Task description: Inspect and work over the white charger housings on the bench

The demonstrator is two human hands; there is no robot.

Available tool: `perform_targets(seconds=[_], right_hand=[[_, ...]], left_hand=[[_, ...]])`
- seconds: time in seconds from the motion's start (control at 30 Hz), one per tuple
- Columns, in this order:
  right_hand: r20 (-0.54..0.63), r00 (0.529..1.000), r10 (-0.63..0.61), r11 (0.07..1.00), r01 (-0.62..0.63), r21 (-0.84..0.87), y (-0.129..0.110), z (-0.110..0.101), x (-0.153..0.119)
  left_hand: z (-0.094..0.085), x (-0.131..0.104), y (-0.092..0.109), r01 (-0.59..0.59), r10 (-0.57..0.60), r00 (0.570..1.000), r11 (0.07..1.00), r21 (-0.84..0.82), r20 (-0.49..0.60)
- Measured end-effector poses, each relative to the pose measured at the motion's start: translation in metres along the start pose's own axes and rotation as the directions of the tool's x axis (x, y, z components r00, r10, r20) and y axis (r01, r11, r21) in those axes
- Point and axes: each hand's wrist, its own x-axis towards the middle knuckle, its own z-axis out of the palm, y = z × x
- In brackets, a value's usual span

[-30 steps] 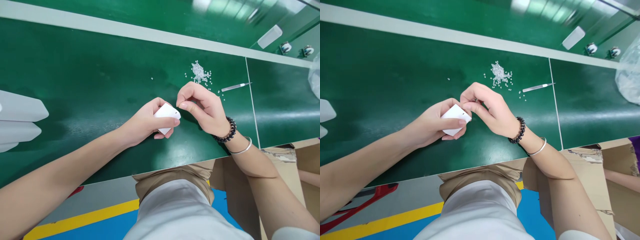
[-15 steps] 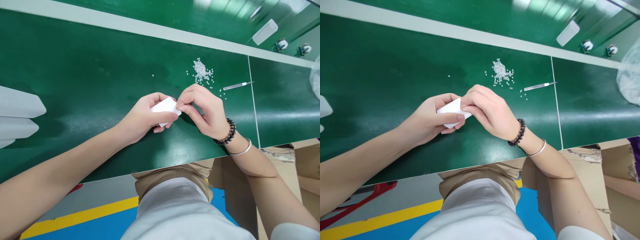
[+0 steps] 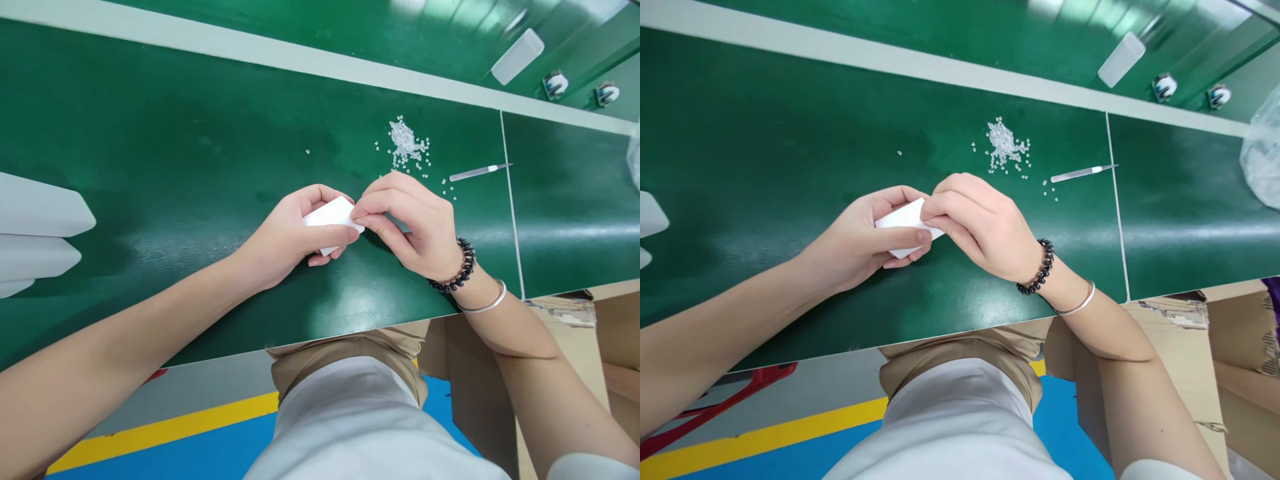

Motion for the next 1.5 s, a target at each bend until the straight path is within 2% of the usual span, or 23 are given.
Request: perform_targets(seconds=[0.27, 0.37, 0.43, 0.53, 0.63, 0.77, 1.5], right_hand=[[-0.030, 0.999, 0.036, 0.995, -0.033, 0.092, 0.000, -0.002, 0.001], [-0.076, 0.981, 0.181, 0.966, -0.162, 0.201, -0.004, -0.003, 0.003], [-0.055, 0.941, 0.333, 0.895, -0.297, 0.334, -0.007, -0.002, 0.004], [0.086, 0.868, 0.488, 0.703, -0.450, 0.551, -0.009, 0.001, 0.004], [0.211, 0.816, 0.538, 0.514, -0.516, 0.685, -0.009, 0.005, 0.004], [0.274, 0.791, 0.547, 0.391, -0.531, 0.752, -0.010, 0.008, 0.005], [0.299, 0.775, 0.556, 0.310, -0.527, 0.791, -0.009, 0.011, 0.005]], left_hand=[[0.001, 0.000, -0.001, -0.027, 0.027, 0.999, 1.000, -0.015, 0.033], [0.001, 0.000, -0.001, -0.035, 0.035, 0.999, 0.999, -0.021, 0.023], [0.001, 0.000, -0.001, -0.048, 0.049, 0.999, 0.999, -0.023, 0.022], [0.000, 0.000, -0.003, -0.072, 0.072, 0.997, 0.997, -0.010, 0.038], [-0.001, 0.000, -0.005, -0.090, 0.090, 0.994, 0.996, -0.006, 0.062], [-0.002, 0.000, -0.006, -0.092, 0.093, 0.993, 0.996, -0.017, 0.074], [0.001, 0.000, -0.005, -0.084, 0.084, 0.996, 0.996, -0.037, 0.010]])
